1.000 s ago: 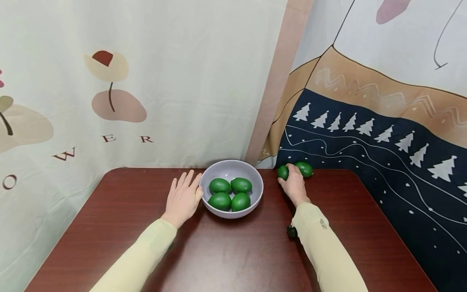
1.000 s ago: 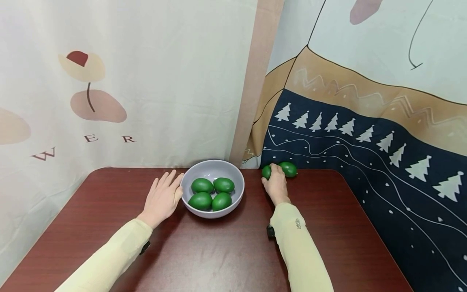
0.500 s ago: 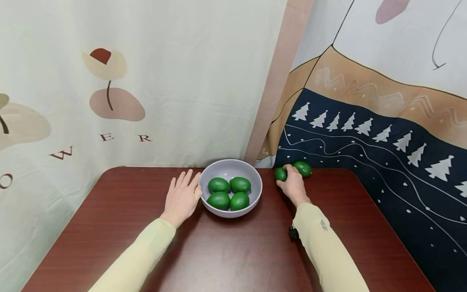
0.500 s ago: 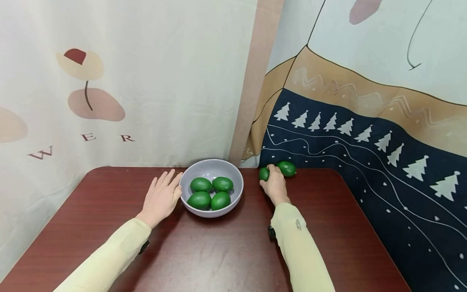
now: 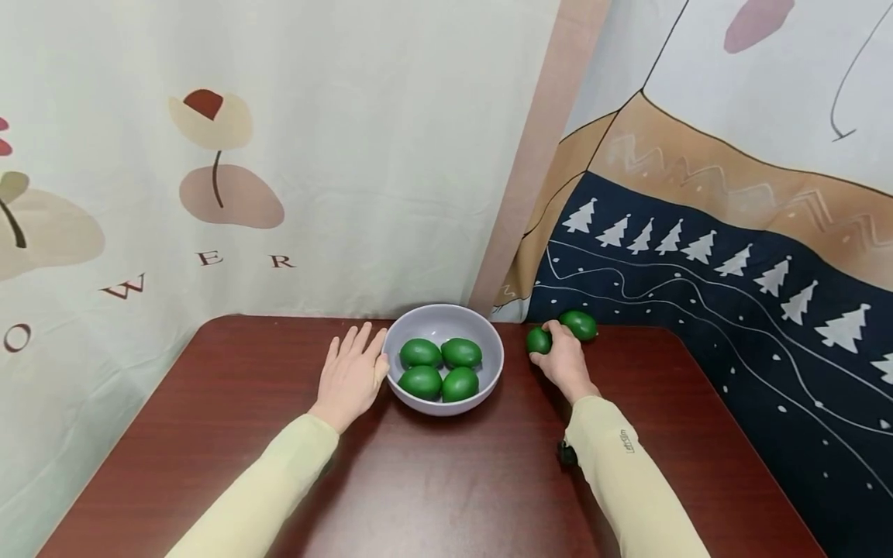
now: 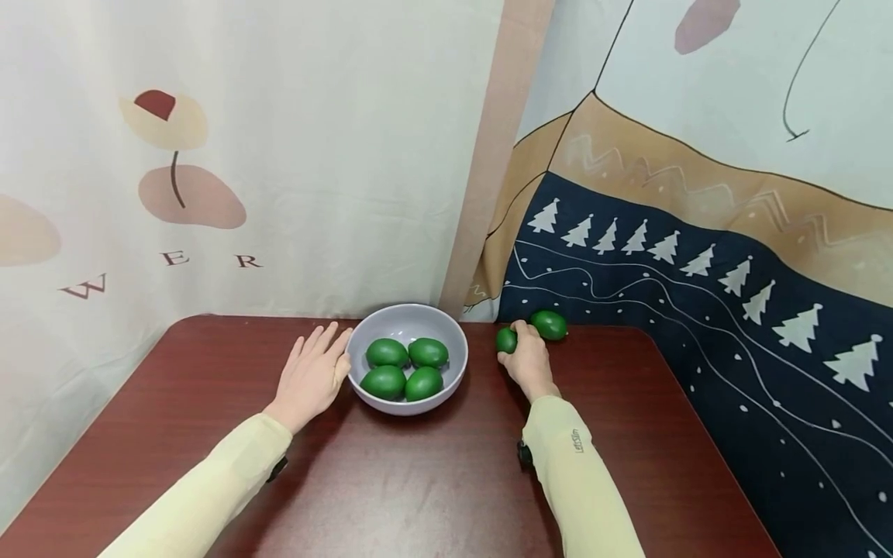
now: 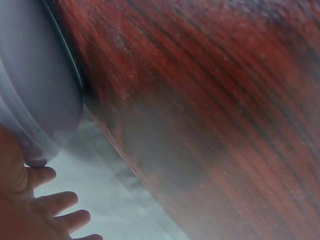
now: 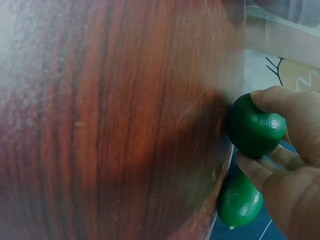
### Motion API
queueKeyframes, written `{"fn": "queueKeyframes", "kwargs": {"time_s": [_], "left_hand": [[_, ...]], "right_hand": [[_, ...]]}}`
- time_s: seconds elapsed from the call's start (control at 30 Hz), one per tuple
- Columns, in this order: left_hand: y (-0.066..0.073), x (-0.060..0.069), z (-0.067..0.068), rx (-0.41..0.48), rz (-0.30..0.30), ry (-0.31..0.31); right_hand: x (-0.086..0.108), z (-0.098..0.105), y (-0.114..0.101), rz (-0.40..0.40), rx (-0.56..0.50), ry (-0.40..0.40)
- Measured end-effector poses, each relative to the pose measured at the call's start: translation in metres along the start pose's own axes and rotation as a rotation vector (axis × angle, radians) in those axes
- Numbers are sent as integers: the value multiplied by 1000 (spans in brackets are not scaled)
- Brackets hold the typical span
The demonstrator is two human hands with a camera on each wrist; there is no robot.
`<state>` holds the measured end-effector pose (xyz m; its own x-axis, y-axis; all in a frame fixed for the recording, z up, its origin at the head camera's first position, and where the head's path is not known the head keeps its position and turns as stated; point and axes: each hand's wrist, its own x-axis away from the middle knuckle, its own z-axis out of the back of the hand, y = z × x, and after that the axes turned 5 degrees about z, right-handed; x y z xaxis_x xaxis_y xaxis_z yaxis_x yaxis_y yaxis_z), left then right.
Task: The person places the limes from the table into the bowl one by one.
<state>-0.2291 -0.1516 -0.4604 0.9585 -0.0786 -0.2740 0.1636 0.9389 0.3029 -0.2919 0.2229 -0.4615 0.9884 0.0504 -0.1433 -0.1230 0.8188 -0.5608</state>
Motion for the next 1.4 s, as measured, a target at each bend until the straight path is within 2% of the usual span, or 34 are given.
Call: {"fn": "queueKeyframes", "kwargs": {"time_s": [0.43,0.6,0.83,1.2,1.4], "left_hand": [[-4,0,-1,-1,6,-3],[-4,0,-1,-1,5,-7],[-5,-1,-2,3,8,-11],[-4,0,-2,3,3,-10],[-2,0,-2,7,1,-8]], "right_hand": [[6,-1,-5,4,1,-29],[10,-1,-7,6,-10,-18],[13,-3,-4,55,10,-8],[19,-2,-2,36,-24,-8],[19,-1,-3,67,-44,18]]}}
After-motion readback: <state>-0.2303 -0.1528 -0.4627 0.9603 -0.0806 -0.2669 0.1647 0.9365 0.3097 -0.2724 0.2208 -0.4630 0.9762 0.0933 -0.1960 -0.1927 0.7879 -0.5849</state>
